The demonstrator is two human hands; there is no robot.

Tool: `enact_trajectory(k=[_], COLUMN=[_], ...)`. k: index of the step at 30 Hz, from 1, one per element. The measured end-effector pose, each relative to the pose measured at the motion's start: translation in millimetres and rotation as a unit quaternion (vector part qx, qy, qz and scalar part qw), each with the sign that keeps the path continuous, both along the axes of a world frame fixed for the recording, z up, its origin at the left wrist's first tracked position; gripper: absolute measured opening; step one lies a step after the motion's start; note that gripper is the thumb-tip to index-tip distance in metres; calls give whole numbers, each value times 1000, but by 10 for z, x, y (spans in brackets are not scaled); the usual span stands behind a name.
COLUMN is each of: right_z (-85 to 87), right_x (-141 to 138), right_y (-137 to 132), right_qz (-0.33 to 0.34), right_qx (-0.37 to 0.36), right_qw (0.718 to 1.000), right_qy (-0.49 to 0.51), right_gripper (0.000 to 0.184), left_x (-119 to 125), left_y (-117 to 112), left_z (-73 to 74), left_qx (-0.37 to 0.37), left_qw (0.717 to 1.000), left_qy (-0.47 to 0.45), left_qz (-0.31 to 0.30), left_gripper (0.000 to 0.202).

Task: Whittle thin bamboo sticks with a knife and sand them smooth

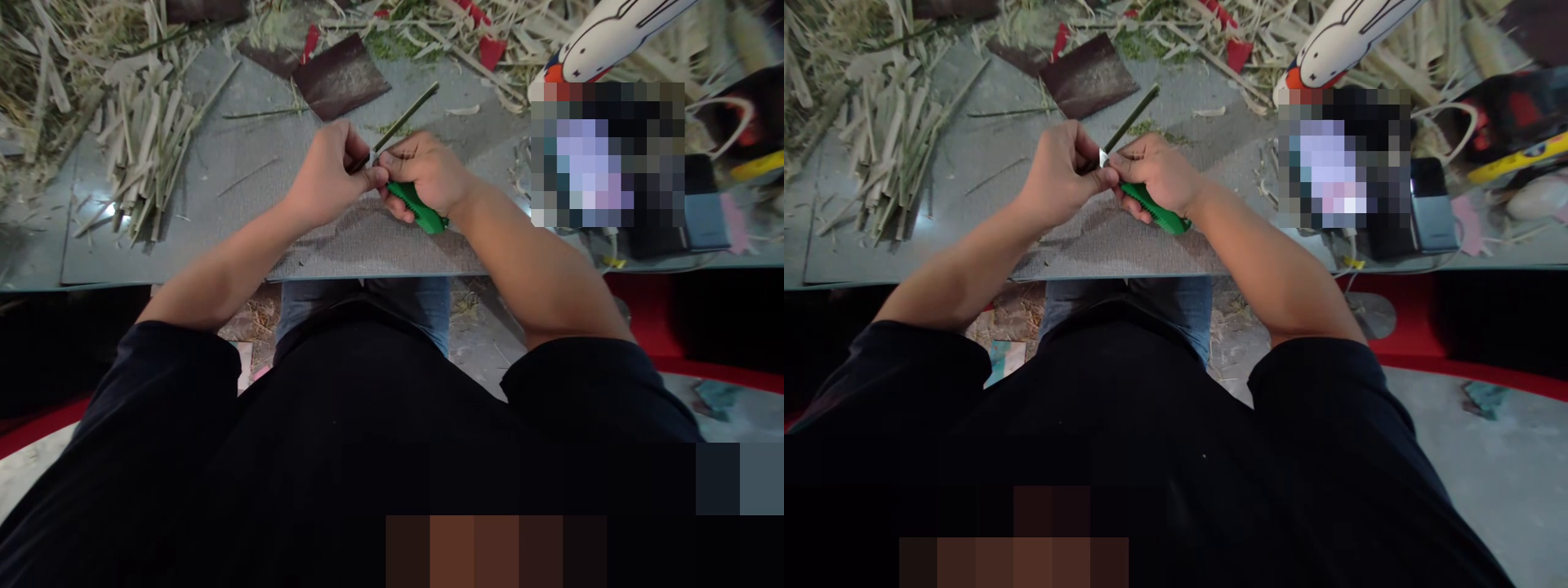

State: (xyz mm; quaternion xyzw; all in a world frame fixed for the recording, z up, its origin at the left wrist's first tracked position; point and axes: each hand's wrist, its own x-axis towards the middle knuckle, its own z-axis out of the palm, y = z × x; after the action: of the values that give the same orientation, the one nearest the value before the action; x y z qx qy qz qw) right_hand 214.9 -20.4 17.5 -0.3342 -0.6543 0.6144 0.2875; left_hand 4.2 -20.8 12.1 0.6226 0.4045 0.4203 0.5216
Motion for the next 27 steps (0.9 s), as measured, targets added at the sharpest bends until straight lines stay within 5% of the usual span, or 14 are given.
enact_trajectory(k=[6, 17, 23, 27], right_z=[88, 11, -33, -105], right_x=[-28, 37, 176, 108], right_y=[-58, 102, 306, 397], right_qz=[-48, -82, -91, -215], right_qx=[27, 56, 61, 73], right_qw=[998, 994, 992, 968], right_qy=[-7, 53, 70, 108], right_gripper=[63, 73, 64, 69], left_x=[50, 71, 13, 10], left_y=[-52, -66, 32, 106], left_z=[87, 152, 24, -56], left_qx=[76, 60, 53, 10], left_qw=[987, 989, 994, 1000], left_qy=[75, 102, 68, 2], left_qz=[122, 88, 68, 11], left_gripper=[44, 49, 40, 39])
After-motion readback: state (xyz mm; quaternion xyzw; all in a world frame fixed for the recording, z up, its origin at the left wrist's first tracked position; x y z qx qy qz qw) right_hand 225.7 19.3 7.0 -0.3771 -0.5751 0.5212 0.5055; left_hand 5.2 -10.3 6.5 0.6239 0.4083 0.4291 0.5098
